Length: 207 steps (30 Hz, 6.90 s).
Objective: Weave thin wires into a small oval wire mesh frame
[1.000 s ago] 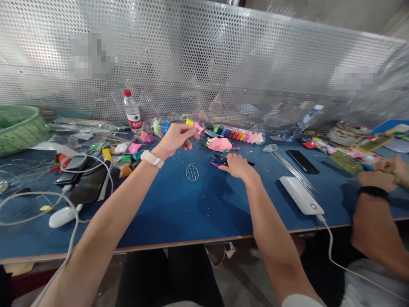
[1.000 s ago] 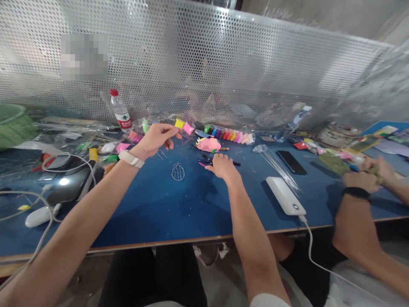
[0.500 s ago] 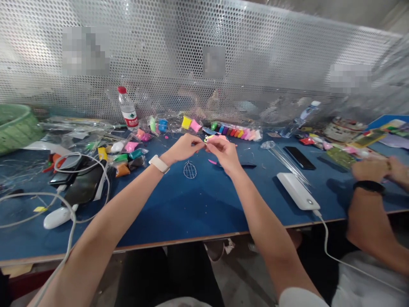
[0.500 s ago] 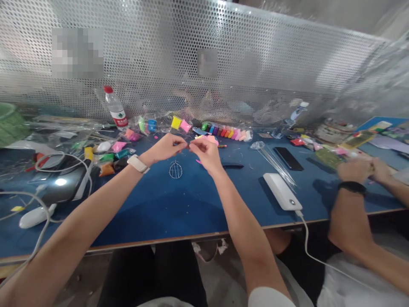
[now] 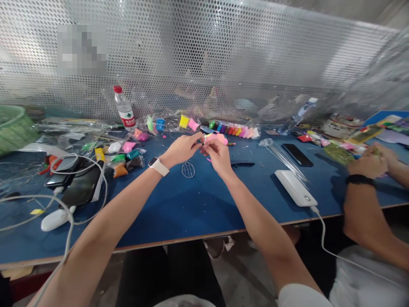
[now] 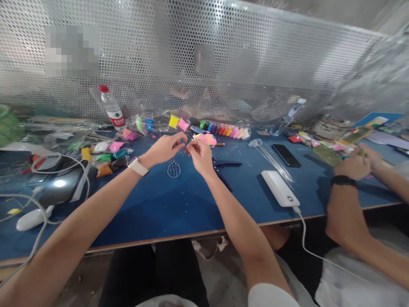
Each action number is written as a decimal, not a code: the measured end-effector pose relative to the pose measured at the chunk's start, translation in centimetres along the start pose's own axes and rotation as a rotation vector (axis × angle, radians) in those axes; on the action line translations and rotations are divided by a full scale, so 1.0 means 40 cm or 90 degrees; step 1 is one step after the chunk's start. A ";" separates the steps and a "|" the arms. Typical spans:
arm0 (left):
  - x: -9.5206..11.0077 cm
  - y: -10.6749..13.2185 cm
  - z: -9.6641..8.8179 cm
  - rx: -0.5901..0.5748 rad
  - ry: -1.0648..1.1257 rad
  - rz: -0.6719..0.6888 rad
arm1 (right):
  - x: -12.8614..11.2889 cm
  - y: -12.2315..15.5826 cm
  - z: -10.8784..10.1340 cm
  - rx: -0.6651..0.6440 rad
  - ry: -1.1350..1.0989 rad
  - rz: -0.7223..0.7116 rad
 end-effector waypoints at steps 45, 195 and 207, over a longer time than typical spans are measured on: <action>0.004 0.030 0.029 -0.308 0.229 -0.161 | -0.078 -0.004 -0.025 -0.106 0.351 -0.083; -0.204 0.156 0.070 -0.040 0.016 -0.034 | -0.010 0.042 0.063 -0.392 0.344 -0.062; -0.188 0.180 0.079 -0.047 -0.019 -0.028 | -0.008 0.045 0.054 -0.410 0.329 -0.094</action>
Point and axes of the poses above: each hand's wrist, its own y-axis away from the middle knuckle, its own z-axis out of the palm, x = y × z, the point moved 5 cm from there along -y, towards the middle knuckle, and after that the axes turned 13 degrees about -z, right-handed, at the moved point
